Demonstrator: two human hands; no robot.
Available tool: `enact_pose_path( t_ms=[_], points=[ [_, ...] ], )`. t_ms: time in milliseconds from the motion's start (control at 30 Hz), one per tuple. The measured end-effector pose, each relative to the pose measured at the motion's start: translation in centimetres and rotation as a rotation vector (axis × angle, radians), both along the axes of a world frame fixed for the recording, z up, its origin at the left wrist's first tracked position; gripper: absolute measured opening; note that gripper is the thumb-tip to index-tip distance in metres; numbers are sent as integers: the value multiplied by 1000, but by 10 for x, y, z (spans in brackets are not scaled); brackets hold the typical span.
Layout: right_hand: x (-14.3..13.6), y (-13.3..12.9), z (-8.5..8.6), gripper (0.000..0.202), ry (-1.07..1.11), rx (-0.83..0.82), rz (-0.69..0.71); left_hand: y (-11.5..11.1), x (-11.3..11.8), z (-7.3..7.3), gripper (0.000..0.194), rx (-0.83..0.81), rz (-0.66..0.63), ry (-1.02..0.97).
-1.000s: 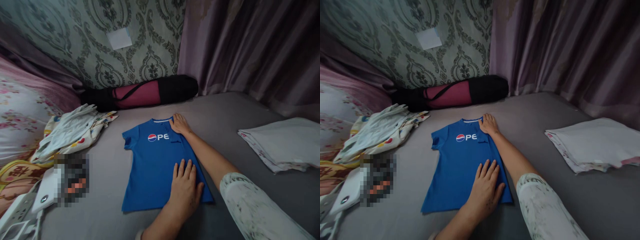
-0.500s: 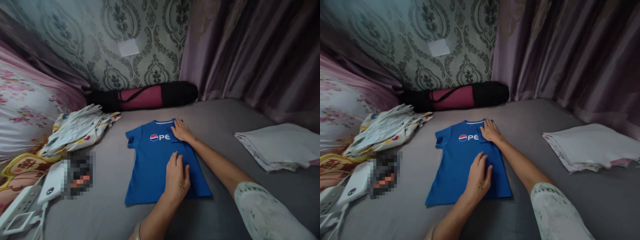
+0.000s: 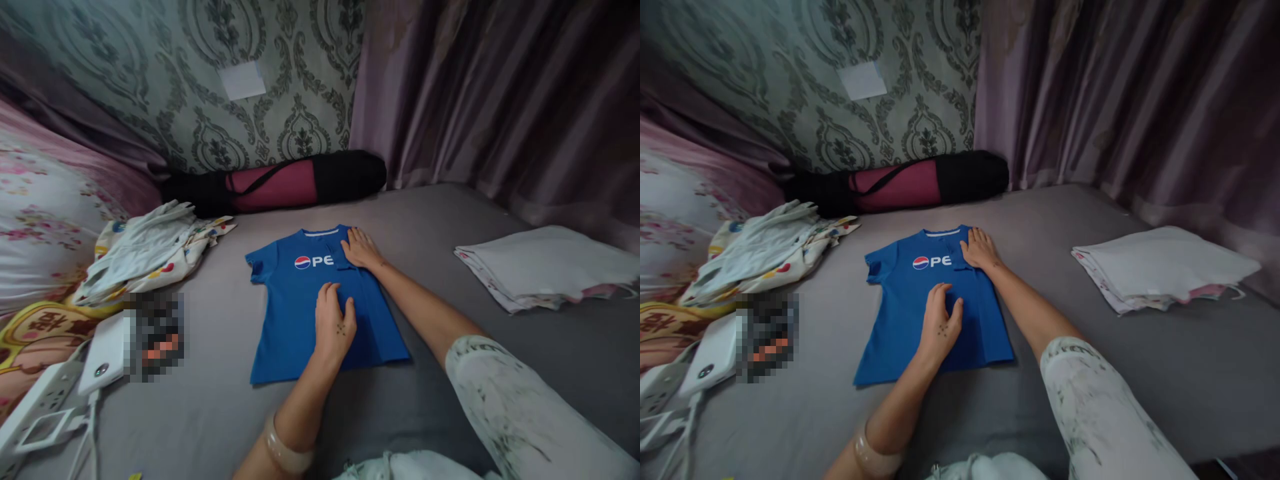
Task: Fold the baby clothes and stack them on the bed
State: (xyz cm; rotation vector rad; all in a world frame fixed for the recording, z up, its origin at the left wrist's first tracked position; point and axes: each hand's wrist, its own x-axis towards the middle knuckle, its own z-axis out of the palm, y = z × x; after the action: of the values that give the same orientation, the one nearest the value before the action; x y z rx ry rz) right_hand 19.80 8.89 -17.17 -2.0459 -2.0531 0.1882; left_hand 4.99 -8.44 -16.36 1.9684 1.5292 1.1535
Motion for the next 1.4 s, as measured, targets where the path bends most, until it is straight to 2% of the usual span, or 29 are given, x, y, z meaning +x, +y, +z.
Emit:
enact_pose_path(
  t_ms=[167, 333, 500, 600, 767, 1000, 1100, 1233, 1300, 1400],
  points=[
    [-2, -8, 3, 66, -35, -43, -2, 5, -5, 0, 28, 23, 1, -25],
    [-14, -20, 1, 66, -17, -11, 29, 9, -8, 1, 26, 35, 51, -47],
    [-13, -27, 5, 64, 55, -75, 31, 11, -8, -2, 27, 31, 80, -49],
    [-3, -45, 7, 65, 99, -69, 16, 12, -8, -2, 28, 24, 86, -49],
    [6, -90, -1, 68, -4, -31, 63, 12, -8, -3, 28, 3, 69, -57],
    [5, -115, 3, 68, -15, -41, 75, 8, -4, -3, 28, 21, 46, -42],
    [10, -147, 1, 69, 7, -61, 112, 8, -4, -3, 29, 23, 46, -44],
    [10, -205, 4, 69, -10, -72, 214, 9, -5, -3, 29, 25, 51, -45],
    [6, -230, 13, 66, -46, -58, 231, 9, -6, -2, 29, 23, 48, -47],
    [-4, -256, 31, 55, -130, 46, 218, 8, -7, 0, 30, 3, 42, -41]
  ],
)
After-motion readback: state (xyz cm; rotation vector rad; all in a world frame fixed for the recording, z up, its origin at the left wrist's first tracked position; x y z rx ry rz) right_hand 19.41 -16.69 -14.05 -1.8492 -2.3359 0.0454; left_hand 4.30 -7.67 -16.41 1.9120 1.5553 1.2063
